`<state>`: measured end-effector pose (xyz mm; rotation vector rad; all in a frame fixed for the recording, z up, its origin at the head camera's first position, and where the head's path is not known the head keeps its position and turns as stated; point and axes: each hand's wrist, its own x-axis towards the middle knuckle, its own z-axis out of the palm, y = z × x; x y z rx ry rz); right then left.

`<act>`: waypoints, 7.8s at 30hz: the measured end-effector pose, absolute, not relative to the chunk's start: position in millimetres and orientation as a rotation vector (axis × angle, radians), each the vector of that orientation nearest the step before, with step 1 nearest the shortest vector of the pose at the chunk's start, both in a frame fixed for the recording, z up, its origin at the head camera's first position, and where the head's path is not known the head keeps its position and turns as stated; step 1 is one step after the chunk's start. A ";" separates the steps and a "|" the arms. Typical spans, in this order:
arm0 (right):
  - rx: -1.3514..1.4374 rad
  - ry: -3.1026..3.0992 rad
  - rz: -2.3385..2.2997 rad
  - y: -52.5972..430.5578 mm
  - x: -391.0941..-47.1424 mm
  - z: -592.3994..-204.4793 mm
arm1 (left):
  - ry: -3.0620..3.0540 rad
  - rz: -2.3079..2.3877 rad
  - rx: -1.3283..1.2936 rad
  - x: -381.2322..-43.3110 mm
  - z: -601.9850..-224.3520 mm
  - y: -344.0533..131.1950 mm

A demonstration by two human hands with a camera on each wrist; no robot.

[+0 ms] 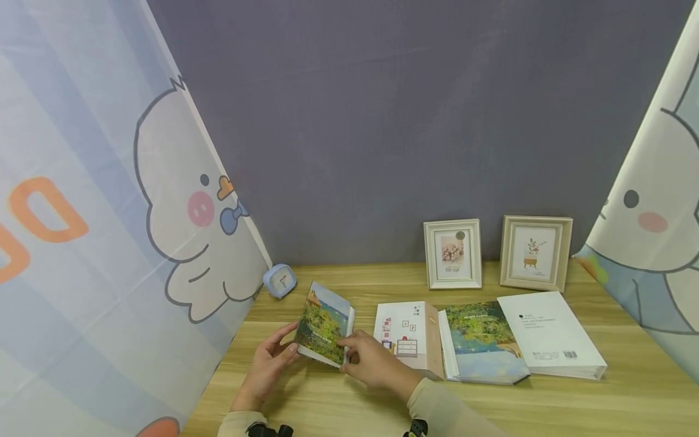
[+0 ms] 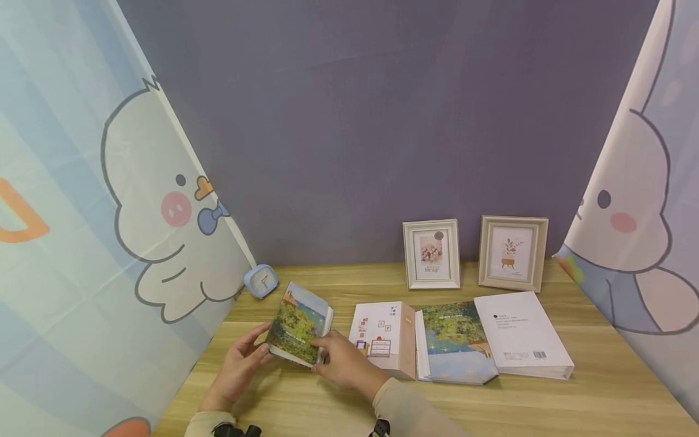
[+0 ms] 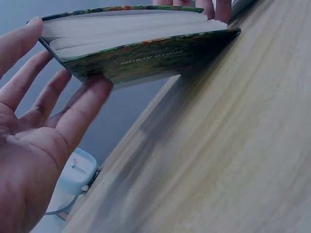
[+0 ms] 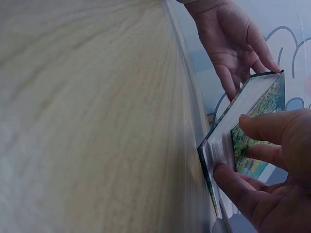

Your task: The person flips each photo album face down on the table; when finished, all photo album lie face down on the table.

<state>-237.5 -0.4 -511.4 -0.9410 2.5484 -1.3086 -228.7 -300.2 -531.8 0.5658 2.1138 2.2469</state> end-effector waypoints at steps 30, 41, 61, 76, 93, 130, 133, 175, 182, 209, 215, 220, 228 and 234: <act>-0.892 2.476 -1.506 -6.9 -238.8 -500.7 | 2.066 2.271 0.733 -231.6 -515.5 -274.7; -0.846 2.363 -1.671 -4.7 -238.2 -498.0 | 2.034 2.237 0.699 -235.0 -518.9 -269.0; -0.694 2.404 -1.683 7.0 -243.2 -490.4 | 2.031 2.136 0.721 -236.6 -524.5 -255.7; -0.699 2.399 -1.699 18.9 -241.6 -484.1 | 2.019 2.098 0.806 -241.5 -521.3 -246.4; -0.669 2.312 -1.845 33.6 -244.3 -471.9 | 2.150 1.944 0.797 -244.7 -524.1 -233.4; -0.549 1.789 -2.156 31.8 -239.5 -497.8 | 2.397 1.715 0.743 -245.5 -530.3 -253.5; -0.541 1.808 -2.134 30.8 -239.3 -498.9 | 2.396 1.716 0.705 -245.4 -530.2 -255.7; -0.572 2.743 -1.161 8.6 -237.0 -503.0 | 2.567 1.508 0.639 -242.6 -536.5 -275.6; -0.615 2.773 -1.096 7.1 -234.1 -502.7 | 2.583 1.480 0.617 -242.5 -537.1 -274.2; -0.628 2.709 -1.132 14.3 -233.8 -504.2 | 2.583 1.473 0.637 -240.0 -533.5 -273.3; -0.662 2.670 -1.171 18.5 -233.7 -504.1 | 2.630 1.386 0.686 -238.3 -526.5 -270.6; -0.730 2.604 -1.251 28.0 -234.0 -497.8 | 2.660 1.341 0.700 -238.3 -520.0 -268.2; -0.785 2.534 -1.344 46.2 -234.7 -493.7 | 2.732 1.288 0.753 -240.7 -509.7 -259.6; -0.846 2.596 -1.354 61.6 -234.2 -490.3 | 2.791 1.321 0.776 -244.1 -503.8 -249.2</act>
